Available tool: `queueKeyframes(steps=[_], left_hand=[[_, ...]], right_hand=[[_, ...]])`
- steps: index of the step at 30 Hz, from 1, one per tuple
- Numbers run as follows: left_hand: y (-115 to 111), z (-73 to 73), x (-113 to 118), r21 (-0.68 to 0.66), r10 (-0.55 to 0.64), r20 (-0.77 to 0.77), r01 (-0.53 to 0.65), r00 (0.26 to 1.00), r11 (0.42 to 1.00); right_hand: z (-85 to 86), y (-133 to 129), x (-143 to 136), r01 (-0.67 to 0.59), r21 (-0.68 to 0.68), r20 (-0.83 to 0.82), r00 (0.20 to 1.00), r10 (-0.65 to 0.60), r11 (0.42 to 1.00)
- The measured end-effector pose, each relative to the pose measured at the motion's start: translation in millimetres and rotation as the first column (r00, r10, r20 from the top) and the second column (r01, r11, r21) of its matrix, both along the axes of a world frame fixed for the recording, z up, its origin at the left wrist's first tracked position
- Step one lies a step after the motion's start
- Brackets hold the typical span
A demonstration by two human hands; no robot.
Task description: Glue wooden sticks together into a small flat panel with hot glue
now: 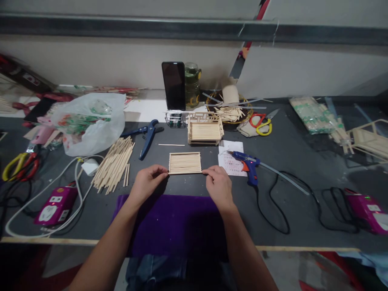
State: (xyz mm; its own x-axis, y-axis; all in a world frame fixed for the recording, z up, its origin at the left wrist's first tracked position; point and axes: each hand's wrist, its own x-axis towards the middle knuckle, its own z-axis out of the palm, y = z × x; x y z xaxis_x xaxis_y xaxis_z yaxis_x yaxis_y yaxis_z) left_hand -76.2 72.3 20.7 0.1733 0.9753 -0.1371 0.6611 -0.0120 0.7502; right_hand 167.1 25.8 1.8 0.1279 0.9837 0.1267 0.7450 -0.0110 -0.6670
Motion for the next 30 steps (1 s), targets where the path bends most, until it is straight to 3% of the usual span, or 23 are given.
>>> queueKeyframes(steps=[5, 11, 20, 30], left_hand=[[1.5, -0.2, -0.8, 0.029, 0.001, 0.006, -0.001, 1.0, 1.0], [7.3, -10.3, -5.9, 0.091, 0.035, 0.028, -0.037, 0.999, 0.995], [12.3, -18.2, -5.5, 0.163, 0.09, 0.076, -0.102, 0.993, 0.981], [18.6, -29.2, -5.8, 0.205, 0.169, 0.251, -0.223, 0.953, 0.953]], right_hand=[[1.6, 0.2, -0.1, -0.023, -0.019, -0.029, 0.999, 0.023, 1.0], [3.5, 0.3, -2.1, -0.073, -0.028, -0.028, 0.997, 0.072, 0.997], [7.0, 2.0, -0.2, 0.162, -0.008, -0.155, 0.975, -0.161, 0.987], [-2.7, 0.2, 5.0, 0.271, 0.184, -0.036, 0.962, -0.269, 0.945]])
